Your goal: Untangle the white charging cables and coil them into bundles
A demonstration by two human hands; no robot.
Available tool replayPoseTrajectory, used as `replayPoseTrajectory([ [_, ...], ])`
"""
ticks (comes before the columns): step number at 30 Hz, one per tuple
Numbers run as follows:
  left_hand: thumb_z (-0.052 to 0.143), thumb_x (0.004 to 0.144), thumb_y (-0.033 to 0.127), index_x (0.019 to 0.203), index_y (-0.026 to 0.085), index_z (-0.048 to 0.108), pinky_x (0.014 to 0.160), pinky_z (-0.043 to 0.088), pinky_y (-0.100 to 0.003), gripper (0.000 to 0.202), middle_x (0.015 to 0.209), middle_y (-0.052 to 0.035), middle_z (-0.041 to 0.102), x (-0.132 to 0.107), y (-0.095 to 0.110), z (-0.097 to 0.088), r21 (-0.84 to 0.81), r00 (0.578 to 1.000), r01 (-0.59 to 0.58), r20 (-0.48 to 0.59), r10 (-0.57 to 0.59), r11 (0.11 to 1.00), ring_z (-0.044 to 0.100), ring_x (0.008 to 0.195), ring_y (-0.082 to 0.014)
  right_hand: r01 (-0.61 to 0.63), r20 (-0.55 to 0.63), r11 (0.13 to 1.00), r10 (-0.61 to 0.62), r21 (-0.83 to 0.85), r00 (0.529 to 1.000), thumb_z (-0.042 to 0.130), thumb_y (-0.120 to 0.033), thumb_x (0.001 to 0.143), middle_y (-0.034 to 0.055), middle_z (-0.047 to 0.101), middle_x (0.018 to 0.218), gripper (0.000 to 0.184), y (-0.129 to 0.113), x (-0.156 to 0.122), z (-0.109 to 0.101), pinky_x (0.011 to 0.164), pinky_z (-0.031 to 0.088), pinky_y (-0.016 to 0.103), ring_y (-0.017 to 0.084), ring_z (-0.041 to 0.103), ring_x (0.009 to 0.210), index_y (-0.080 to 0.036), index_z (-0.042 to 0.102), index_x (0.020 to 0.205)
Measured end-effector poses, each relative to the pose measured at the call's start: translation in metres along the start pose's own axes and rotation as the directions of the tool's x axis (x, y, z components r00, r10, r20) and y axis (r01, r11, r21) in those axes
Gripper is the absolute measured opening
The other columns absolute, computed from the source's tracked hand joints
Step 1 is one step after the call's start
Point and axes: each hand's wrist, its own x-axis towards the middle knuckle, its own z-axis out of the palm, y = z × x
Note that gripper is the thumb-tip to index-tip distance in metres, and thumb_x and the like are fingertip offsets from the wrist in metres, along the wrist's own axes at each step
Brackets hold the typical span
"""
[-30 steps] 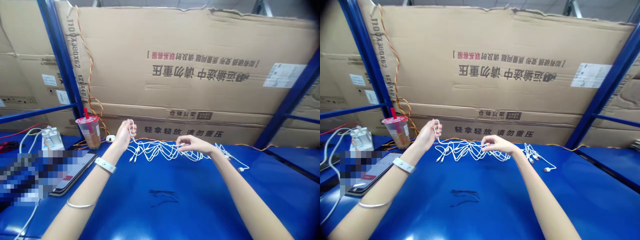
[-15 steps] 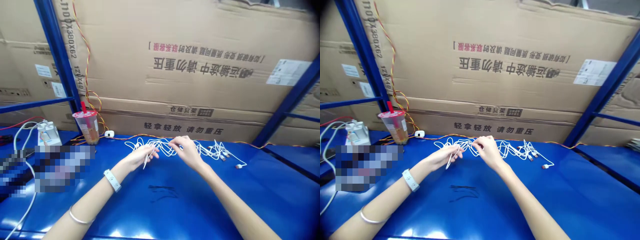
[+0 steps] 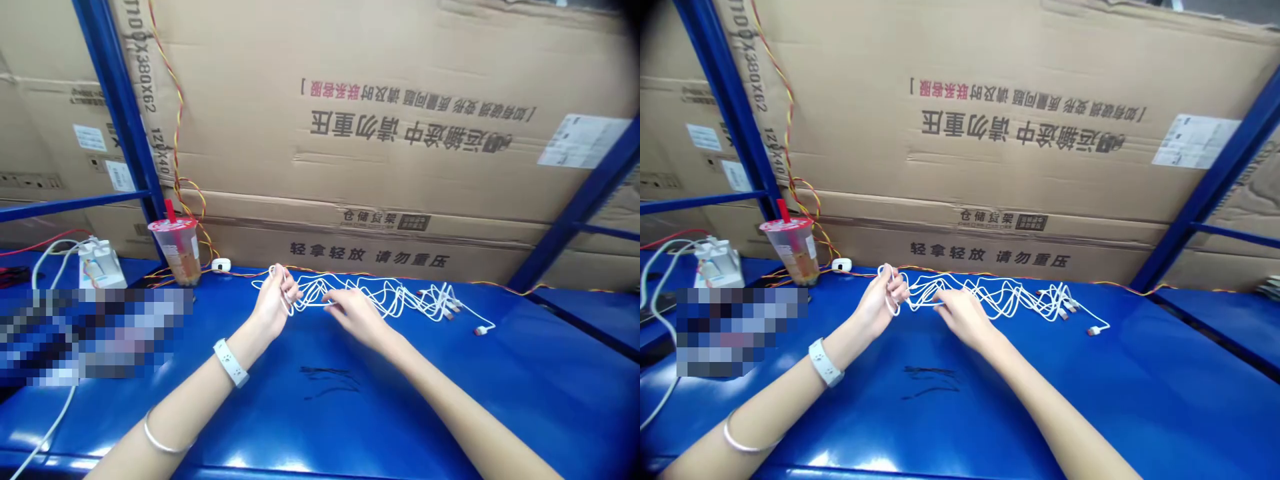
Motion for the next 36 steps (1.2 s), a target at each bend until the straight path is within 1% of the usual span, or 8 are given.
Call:
replayPoseTrajectory([
  [4,0.066,0.082,0.037,0.068,0.017,0.041,0.036,0.022,-0.014,0.035,0.05,0.0101,0.025,0.009,0.024,-0.004,-0.031,0.998,-0.068,0.014,0.069,0.997,0.024,0.038,-0.0019,-0.176,0.063,0.97,0.168,0.17,0.984,0.048,-0.028,0.089,0.0046,0.067,0.077,0.021,0.038,0.0,-0.022,0.068,0.041,0.028,0.017,0.059,0.07,-0.017,0.064,0.082],
  [7,0.074,0.074,0.025,0.065,0.018,0.035,0.036,0.02,-0.013,0.041,0.051,0.0107,0.025,0.014,0.033,-0.009,0.019,0.992,-0.128,0.019,0.128,0.992,0.023,0.039,-0.0012,-0.257,0.25,0.867,0.16,0.426,0.955,0.055,-0.043,0.084,0.0024,0.063,0.067,0.029,0.055,-0.003,-0.042,0.063,0.042,0.027,0.016,0.058,0.065,-0.015,0.063,0.081],
  [10,0.079,0.067,0.019,0.071,0.017,0.045,0.036,0.019,-0.013,0.034,0.052,0.0108,0.03,0.016,0.031,-0.012,0.129,0.99,-0.138,-0.007,0.14,0.982,0.026,0.04,-0.001,-0.308,0.358,0.824,0.138,0.476,0.923,0.058,-0.049,0.08,0.0036,0.064,0.07,0.035,0.061,-0.006,-0.056,0.061,0.044,0.027,0.015,0.058,0.065,-0.015,0.064,0.081],
  [18,0.074,0.07,0.042,0.079,0.014,0.068,0.041,0.023,-0.02,0.031,0.067,-0.0021,0.056,0.0,-0.016,-0.006,0.566,0.995,-0.015,0.088,-0.042,0.824,0.038,0.047,-0.0052,-0.231,0.068,0.854,0.226,0.466,0.972,0.051,-0.047,0.085,0.0025,0.062,0.064,0.032,0.025,0.0,-0.039,0.051,0.04,0.025,0.013,0.052,0.05,-0.017,0.064,0.082],
  [23,0.073,0.072,0.041,0.099,0.02,0.071,0.049,0.031,-0.021,0.035,0.091,-0.0073,0.065,-0.013,-0.027,0.005,0.517,0.991,-0.077,0.134,0.008,0.853,0.05,0.062,-0.0101,-0.176,0.005,0.883,0.193,0.436,0.981,0.047,-0.038,0.089,0.0006,0.062,0.062,0.026,-0.008,0.002,-0.013,0.052,0.04,0.025,0.013,0.052,0.047,-0.02,0.065,0.083],
  [27,0.074,0.071,0.037,0.086,0.018,0.073,0.053,0.034,-0.023,0.024,0.075,-0.0046,0.064,-0.016,-0.03,0.007,0.578,0.983,-0.146,0.177,0.051,0.803,0.05,0.061,-0.0119,-0.08,-0.061,0.939,0.107,0.333,0.992,0.048,-0.026,0.088,0.0016,0.066,0.065,0.022,-0.016,0.002,0.0,0.061,0.041,0.025,0.015,0.057,0.058,-0.02,0.067,0.079],
  [31,0.065,0.079,0.038,0.076,0.015,0.069,0.056,0.039,-0.023,0.023,0.076,-0.0051,0.065,-0.01,-0.029,0.003,0.516,0.992,-0.124,0.05,0.115,0.848,0.052,0.062,-0.0118,-0.076,-0.027,0.978,0.083,0.193,0.996,0.056,-0.033,0.086,0.002,0.068,0.071,0.019,-0.003,0.001,-0.002,0.062,0.038,0.025,0.015,0.059,0.063,-0.021,0.069,0.094],
  [36,0.055,0.084,0.029,0.065,0.017,0.051,0.073,0.051,-0.032,0.023,0.065,-0.0024,0.061,0.005,-0.006,-0.005,0.079,0.993,-0.028,-0.114,0.037,0.997,0.061,0.068,-0.0154,-0.133,0.125,0.967,0.107,0.217,0.986,0.054,-0.04,0.086,0.002,0.064,0.069,0.027,0.04,-0.002,-0.023,0.061,0.036,0.025,0.014,0.054,0.062,-0.017,0.068,0.079],
])
